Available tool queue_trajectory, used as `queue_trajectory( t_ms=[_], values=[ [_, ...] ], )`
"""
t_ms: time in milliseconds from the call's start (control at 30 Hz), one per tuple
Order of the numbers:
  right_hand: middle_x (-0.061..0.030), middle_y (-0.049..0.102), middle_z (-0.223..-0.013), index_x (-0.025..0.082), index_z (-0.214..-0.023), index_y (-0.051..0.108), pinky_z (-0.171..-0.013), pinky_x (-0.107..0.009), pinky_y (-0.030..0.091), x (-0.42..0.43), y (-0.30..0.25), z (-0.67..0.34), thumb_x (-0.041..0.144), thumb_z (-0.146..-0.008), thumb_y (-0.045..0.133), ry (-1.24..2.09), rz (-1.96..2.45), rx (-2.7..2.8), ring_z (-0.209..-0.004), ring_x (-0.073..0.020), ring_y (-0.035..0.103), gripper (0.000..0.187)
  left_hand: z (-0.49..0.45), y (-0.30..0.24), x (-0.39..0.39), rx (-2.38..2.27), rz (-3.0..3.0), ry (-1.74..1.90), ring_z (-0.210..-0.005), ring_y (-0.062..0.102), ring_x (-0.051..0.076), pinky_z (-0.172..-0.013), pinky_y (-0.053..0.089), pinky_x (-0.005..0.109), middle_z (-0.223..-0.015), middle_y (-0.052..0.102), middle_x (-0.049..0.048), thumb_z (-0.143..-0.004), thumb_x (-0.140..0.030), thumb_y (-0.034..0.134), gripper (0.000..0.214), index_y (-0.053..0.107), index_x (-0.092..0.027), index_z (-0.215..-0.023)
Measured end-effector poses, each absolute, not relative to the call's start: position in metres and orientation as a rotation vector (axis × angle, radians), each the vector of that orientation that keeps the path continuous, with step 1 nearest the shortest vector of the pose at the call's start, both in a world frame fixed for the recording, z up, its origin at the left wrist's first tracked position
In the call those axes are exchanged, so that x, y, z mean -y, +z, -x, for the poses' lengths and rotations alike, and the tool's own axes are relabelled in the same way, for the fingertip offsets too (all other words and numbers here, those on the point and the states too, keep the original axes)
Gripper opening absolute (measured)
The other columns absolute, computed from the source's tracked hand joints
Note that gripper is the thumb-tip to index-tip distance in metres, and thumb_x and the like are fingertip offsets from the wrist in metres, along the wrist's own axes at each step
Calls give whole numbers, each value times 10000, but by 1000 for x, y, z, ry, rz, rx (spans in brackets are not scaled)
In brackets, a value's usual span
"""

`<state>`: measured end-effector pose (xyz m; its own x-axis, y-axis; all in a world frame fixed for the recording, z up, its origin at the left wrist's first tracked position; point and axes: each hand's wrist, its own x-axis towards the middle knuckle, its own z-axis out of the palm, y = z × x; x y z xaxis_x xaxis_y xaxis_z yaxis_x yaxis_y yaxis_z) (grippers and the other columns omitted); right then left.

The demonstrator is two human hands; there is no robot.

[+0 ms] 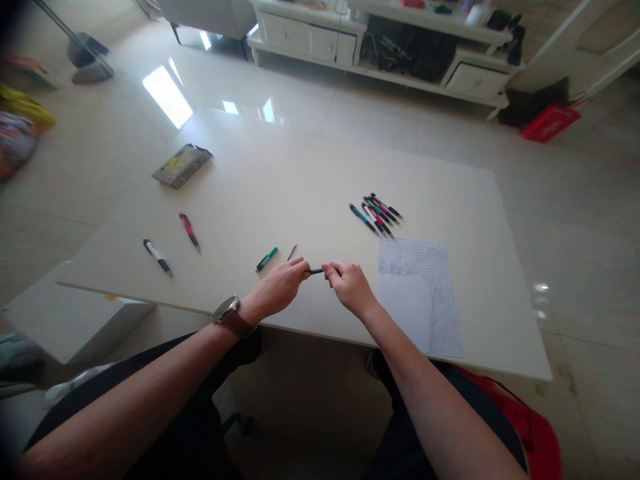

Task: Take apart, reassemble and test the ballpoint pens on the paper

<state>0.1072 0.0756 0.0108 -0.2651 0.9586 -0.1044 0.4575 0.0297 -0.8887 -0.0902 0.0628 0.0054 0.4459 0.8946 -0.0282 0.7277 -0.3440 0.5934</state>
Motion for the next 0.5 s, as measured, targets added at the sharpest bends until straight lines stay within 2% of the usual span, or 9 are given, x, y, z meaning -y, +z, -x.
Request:
queue_trajectory(
  t_ms=[167,333,500],
  values=[
    [14,548,-558,214,-614,584,-564,-276,313,-76,12,-109,464,-949,525,1168,1419,1769,-545,-138,478,423,88,8,-63,-1332,-2127,428,-763,564,168,-700,419,311,-892,612,38,-1028,-251,402,213,567,-189,-908],
    [29,399,-478,228,-525,415,-508,-297,273,-75,-2,-108,651,-932,434,1294,1594,1591,-473,-128,377,587,80,7,-62,-1368,-2088,519,-773,573,176,-703,425,311,-917,620,47,-991,-297,529,126,535,-191,-924],
    [44,322,-457,234,-512,364,-483,-298,244,-75,-4,-106,739,-874,464,1142,1715,1435,-445,-108,312,630,69,10,-54,-1375,-2104,536,-748,573,167,-679,423,301,-905,628,42,-988,-306,544,147,532,-191,-898]
  ],
)
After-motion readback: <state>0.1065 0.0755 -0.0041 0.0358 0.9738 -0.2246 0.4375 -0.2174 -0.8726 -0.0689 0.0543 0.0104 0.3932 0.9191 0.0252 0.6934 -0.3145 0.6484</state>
